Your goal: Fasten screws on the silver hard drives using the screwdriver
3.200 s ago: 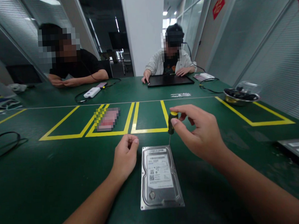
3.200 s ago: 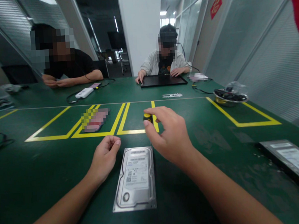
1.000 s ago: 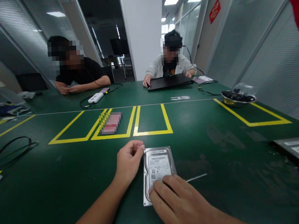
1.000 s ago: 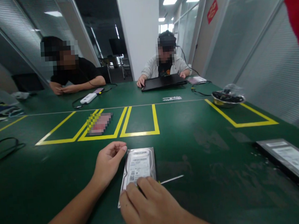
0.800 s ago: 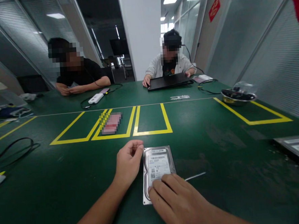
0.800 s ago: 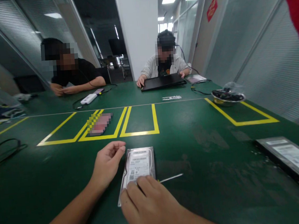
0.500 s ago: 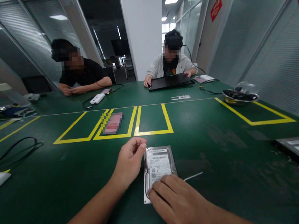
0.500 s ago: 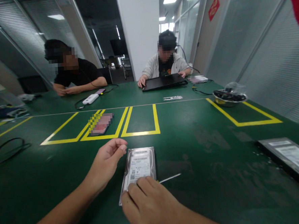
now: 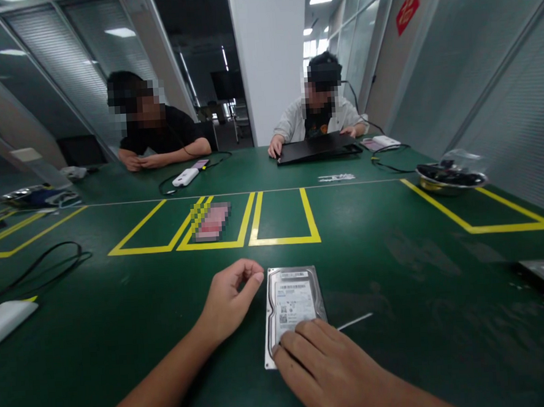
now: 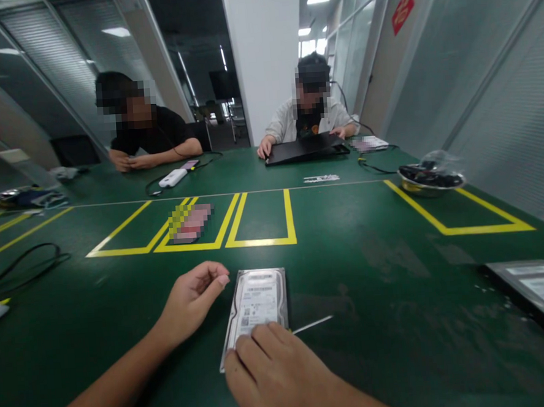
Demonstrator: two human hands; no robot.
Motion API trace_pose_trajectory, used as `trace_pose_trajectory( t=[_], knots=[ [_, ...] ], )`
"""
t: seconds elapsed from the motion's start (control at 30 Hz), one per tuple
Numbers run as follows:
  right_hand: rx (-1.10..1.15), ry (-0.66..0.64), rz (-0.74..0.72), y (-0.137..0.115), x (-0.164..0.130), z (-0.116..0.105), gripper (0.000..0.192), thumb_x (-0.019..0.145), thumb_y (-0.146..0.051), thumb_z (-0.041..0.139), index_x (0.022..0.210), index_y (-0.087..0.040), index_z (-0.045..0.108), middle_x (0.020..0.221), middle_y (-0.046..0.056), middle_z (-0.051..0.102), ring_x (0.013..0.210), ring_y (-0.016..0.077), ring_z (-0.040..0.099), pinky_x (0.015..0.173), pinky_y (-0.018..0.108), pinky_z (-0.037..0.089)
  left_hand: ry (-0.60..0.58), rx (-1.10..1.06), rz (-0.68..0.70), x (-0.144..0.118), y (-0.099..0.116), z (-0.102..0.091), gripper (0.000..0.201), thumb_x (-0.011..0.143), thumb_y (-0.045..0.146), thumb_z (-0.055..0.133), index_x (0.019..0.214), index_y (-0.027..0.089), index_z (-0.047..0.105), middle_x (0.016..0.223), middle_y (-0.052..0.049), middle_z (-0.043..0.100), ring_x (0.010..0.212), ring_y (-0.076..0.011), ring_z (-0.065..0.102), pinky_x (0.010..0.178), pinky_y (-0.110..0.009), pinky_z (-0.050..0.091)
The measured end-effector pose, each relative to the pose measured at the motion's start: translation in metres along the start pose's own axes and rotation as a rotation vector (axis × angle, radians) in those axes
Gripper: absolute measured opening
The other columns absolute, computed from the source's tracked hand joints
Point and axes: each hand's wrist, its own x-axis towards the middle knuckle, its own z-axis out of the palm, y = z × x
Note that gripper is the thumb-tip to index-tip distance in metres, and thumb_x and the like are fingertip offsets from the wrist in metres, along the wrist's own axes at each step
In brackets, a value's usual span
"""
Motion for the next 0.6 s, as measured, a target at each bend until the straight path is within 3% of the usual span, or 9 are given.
trace_pose_trajectory(
  t=[0.27,0.6],
  knots=[
    [0.019,-0.029,0.014,0.000,-0.002,0.000,0.025,0.096,-0.013,0.046,0.113,-0.008,0.064,0.093,0.011,0.067,0.086,0.0222,0.058,0.073,0.036,0.048,-0.149,0.247,0.176,-0.009,-0.003,-0.013,0.015,0.098,0.025,0.047,0.090,0.018,0.057,0.084,-0.001,0.059,0.078,-0.0154,0.056,0.072,-0.027,0.042],
    [0.055,-0.076,0.026,0.000,-0.003,-0.002,0.025,0.097,-0.015,0.047,0.117,-0.009,0.061,0.095,0.011,0.066,0.087,0.0210,0.057,0.076,0.036,0.048,-0.337,0.290,0.248,-0.014,0.002,-0.018,0.015,0.100,0.023,0.045,0.093,0.019,0.058,0.091,-0.003,0.061,0.085,-0.0163,0.057,0.076,-0.027,0.043]
  ],
)
